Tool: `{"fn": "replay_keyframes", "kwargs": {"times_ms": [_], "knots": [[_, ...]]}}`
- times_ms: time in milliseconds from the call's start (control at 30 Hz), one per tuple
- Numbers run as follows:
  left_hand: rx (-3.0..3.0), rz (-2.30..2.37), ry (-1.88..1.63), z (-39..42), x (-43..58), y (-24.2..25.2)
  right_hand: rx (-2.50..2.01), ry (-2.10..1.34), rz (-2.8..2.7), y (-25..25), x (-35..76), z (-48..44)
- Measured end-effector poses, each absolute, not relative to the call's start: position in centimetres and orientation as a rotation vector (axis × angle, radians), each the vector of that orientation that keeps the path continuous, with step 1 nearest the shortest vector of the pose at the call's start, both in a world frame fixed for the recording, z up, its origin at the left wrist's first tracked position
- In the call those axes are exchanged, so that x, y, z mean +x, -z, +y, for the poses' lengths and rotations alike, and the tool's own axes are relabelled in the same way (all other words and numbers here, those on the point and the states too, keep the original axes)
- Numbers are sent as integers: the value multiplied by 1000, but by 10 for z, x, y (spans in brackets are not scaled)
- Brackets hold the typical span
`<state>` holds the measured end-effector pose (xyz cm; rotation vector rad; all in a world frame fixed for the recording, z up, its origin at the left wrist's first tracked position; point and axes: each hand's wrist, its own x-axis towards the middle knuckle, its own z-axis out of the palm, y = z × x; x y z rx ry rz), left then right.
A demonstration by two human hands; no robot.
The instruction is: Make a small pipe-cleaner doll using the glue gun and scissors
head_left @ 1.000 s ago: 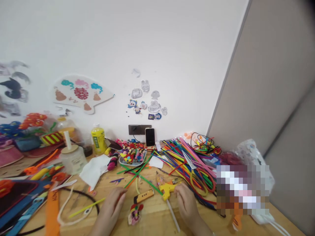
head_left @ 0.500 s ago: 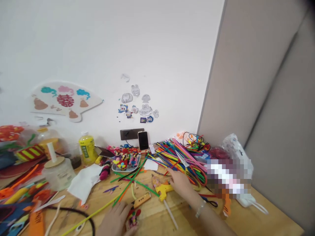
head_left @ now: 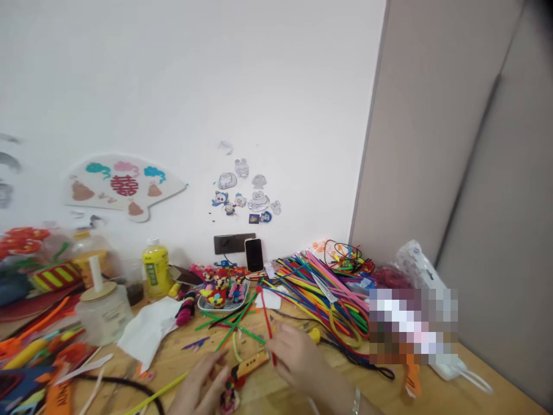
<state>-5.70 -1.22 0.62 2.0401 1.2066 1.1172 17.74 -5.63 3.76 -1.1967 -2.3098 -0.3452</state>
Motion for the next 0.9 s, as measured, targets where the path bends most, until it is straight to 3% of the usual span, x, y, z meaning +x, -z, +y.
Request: {"fn": "replay_keyframes", "kwargs": {"times_ms": [167,300,633,800,900], "knots": [[1406,925,-1101,-10,-45,-34,-754,557,-2399,-30,147,-77],[1334,923,-1127,-16,-47,-38,-530,643,-2352,-18,136,-79],[1161,847,-990,-45,-33,-19,-725,-271,-2167,-34,141,-94],[1167,828,-950,-61,-24,-22,-826,-362,-2013,-26,135,-95],[1081,802,-946,-62,-24,-19,-820,-226,-2099,-21,135,-92]]}}
